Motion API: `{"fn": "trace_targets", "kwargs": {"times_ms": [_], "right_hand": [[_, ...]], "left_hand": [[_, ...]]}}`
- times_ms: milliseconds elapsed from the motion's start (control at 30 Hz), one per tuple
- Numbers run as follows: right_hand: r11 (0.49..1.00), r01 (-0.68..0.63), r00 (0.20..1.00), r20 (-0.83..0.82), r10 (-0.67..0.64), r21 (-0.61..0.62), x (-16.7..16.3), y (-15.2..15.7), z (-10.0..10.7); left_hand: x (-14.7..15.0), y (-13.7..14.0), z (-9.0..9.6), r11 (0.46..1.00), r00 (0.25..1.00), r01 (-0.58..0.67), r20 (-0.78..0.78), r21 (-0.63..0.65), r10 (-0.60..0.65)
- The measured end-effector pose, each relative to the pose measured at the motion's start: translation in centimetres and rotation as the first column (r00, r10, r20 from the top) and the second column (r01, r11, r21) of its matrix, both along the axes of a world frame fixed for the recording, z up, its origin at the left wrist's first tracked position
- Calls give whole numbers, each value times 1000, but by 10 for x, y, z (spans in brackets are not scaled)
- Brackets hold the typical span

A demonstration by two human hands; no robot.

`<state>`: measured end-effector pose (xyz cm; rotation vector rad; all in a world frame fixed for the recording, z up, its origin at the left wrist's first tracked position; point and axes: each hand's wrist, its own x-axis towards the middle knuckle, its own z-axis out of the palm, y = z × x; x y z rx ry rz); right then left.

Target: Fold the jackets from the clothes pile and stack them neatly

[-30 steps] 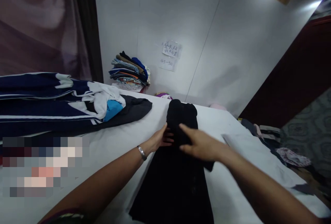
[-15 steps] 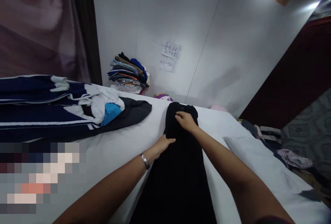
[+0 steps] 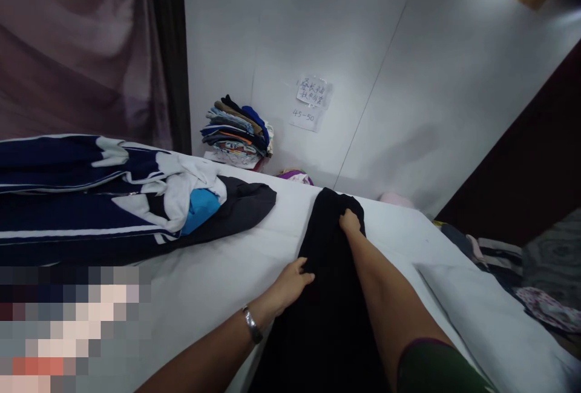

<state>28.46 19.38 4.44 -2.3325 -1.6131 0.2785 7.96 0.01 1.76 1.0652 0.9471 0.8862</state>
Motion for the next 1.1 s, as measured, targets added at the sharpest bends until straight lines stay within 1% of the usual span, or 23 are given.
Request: {"fn": "trace_targets", "kwargs": {"times_ms": [100,133,167,200,233,300,367,400,467,533,567,600,633,700,733,767,833,900,967,1100], "right_hand": [[1000,17,1000,26,-16,-24,15,-6,-15],[1000,13,999,32,-12,-27,17,-7,-18],[1000,9,999,36,-8,-29,18,-6,-18],[1000,7,999,41,-6,-31,17,-5,-17],[999,4,999,45,-3,-32,16,-4,-14],[999,-21,998,59,22,-25,11,-3,-4],[997,-75,993,86,75,3,3,-5,9],[994,-108,989,104,105,24,-3,-7,16],[971,-219,965,167,200,98,-16,-13,23],[912,-379,907,262,331,158,-27,-19,20],[884,-445,872,294,391,142,-31,-22,13],[872,-481,847,305,435,93,-33,-25,4],[877,-480,841,297,453,24,-33,-28,-6],[904,-413,864,266,427,-111,-31,-32,-28],[912,-383,873,265,409,-145,-29,-32,-37],[916,-370,876,272,399,-152,-28,-33,-44],[917,-377,872,283,400,-133,-25,-32,-50],[915,-393,875,268,402,-91,-25,-32,-49],[912,-407,880,246,406,-47,-27,-33,-42],[903,-430,881,218,420,-1,-30,-43,-19]], "left_hand": [[-4,-3,-5,999,999,19,-35,-32,-20],[-5,-5,-5,1000,996,9,-85,-12,-10],[-6,-7,-4,1000,986,-8,-166,26,12],[-7,-10,-3,996,960,-24,-278,85,47],[-8,-13,-2,986,911,-25,-402,162,89],[-9,-20,1,946,764,43,-620,323,176],[-8,-26,1,899,623,165,-749,406,224],[-7,-28,1,882,576,218,-784,419,230],[-5,-30,1,868,520,276,-824,412,226],[-3,-30,2,866,498,298,-839,401,217],[-3,-30,3,866,491,304,-844,397,215],[-2,-29,4,867,483,311,-850,390,209],[-2,-28,4,867,474,319,-857,382,203],[-3,-27,5,869,453,339,-873,359,184],[-3,-26,4,869,443,348,-879,351,178],[-3,-26,3,867,436,357,-883,348,175],[-3,-25,1,859,429,368,-885,355,182],[-3,-25,-1,852,419,378,-887,363,192],[-2,-25,-1,846,402,392,-894,362,196],[-1,-27,0,833,387,419,-901,361,196]]}}
